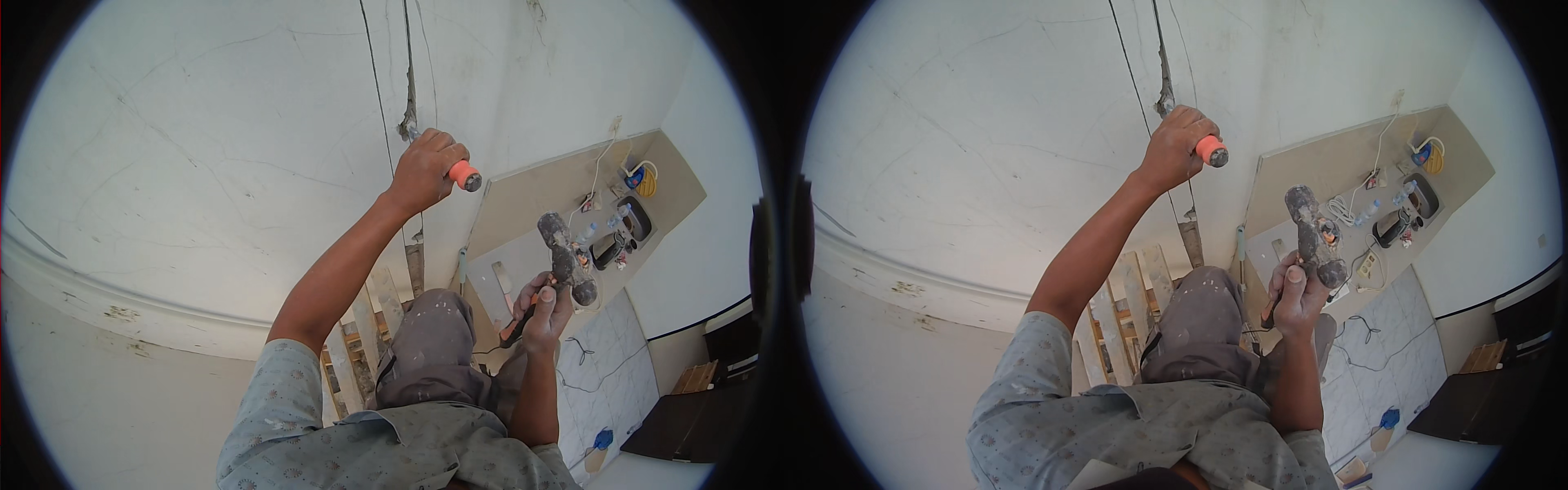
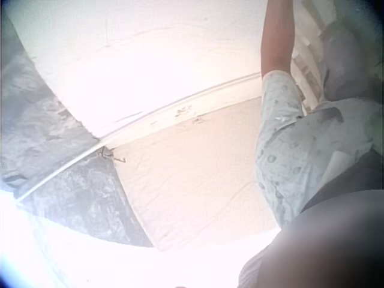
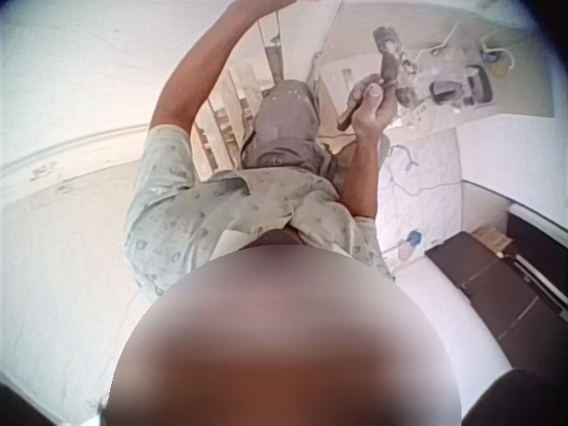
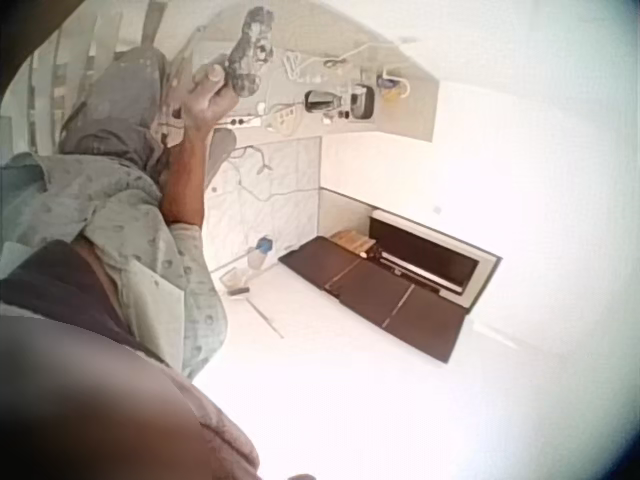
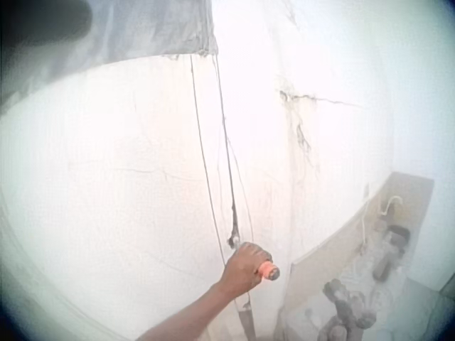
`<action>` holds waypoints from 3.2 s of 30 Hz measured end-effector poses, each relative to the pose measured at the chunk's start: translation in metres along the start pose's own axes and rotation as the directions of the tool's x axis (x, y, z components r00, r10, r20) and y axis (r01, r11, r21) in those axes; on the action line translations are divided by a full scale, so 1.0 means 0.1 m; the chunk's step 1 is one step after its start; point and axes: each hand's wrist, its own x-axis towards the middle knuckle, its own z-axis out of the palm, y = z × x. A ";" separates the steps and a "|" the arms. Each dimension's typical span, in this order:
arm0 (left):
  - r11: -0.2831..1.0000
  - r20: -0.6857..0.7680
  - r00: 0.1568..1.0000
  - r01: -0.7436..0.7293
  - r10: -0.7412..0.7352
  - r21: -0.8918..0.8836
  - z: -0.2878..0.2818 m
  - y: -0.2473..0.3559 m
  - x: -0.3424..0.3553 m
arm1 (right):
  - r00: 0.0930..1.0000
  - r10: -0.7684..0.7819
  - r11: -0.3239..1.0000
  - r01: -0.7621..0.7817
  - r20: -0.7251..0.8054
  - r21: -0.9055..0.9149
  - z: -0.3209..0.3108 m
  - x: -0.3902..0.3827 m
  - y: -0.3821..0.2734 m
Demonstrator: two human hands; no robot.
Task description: Chipping away at a wall using a hammer and chisel to create a channel.
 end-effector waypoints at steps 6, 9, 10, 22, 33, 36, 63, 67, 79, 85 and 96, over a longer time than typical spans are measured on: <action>0.996 -0.048 0.998 0.044 -0.040 0.080 0.13 -0.08 0.15 | 0.986 -0.117 0.993 0.118 -0.119 0.007 -0.17 0.27 -0.16; 0.995 -0.082 0.997 0.012 -0.004 0.096 0.18 -0.09 0.23 | 0.965 -0.174 0.981 0.187 -0.198 0.046 -0.22 0.40 -0.22; 0.995 -0.077 0.997 0.013 -0.006 0.096 0.18 -0.09 0.25 | 0.959 -0.201 0.972 0.221 -0.198 0.081 -0.24 0.45 -0.23; 0.982 -0.042 0.996 0.086 -0.080 0.169 0.33 -0.18 0.35 | 0.910 -0.133 0.682 0.372 -0.393 0.629 0.18 1.07 -0.31; 0.961 -0.043 0.989 0.146 -0.140 0.233 0.45 -0.23 0.41 | 0.952 -0.041 0.826 0.204 -0.305 0.526 -0.07 1.25 -0.57; 0.966 -0.057 0.990 0.141 -0.132 0.218 0.41 -0.23 0.43 | 0.859 -0.057 0.688 0.403 -0.508 0.603 0.07 1.40 -0.58; 0.953 -0.022 0.989 0.149 -0.148 0.266 0.45 -0.25 0.40 | 0.963 0.143 0.849 -0.001 -0.228 0.529 -0.08 1.39 -0.45; 0.965 -0.044 0.990 0.142 -0.136 0.221 0.41 -0.26 0.40 | 0.934 0.129 0.792 0.106 -0.334 0.602 0.22 1.41 -0.35; 0.992 0.211 0.970 0.123 -0.118 -0.011 -0.07 0.09 -0.14 | 0.777 0.629 0.748 -0.617 0.033 0.244 -0.28 0.21 0.55; 0.997 0.209 0.978 0.010 0.006 -0.074 -0.23 -0.02 -0.20 | 0.800 0.599 0.786 -0.579 -0.034 0.216 -0.26 -0.06 0.53; 0.970 0.168 0.984 -0.010 0.052 -0.241 -0.35 -0.26 -0.30 | 0.909 -0.341 0.917 0.378 0.239 -0.127 0.38 0.09 -0.23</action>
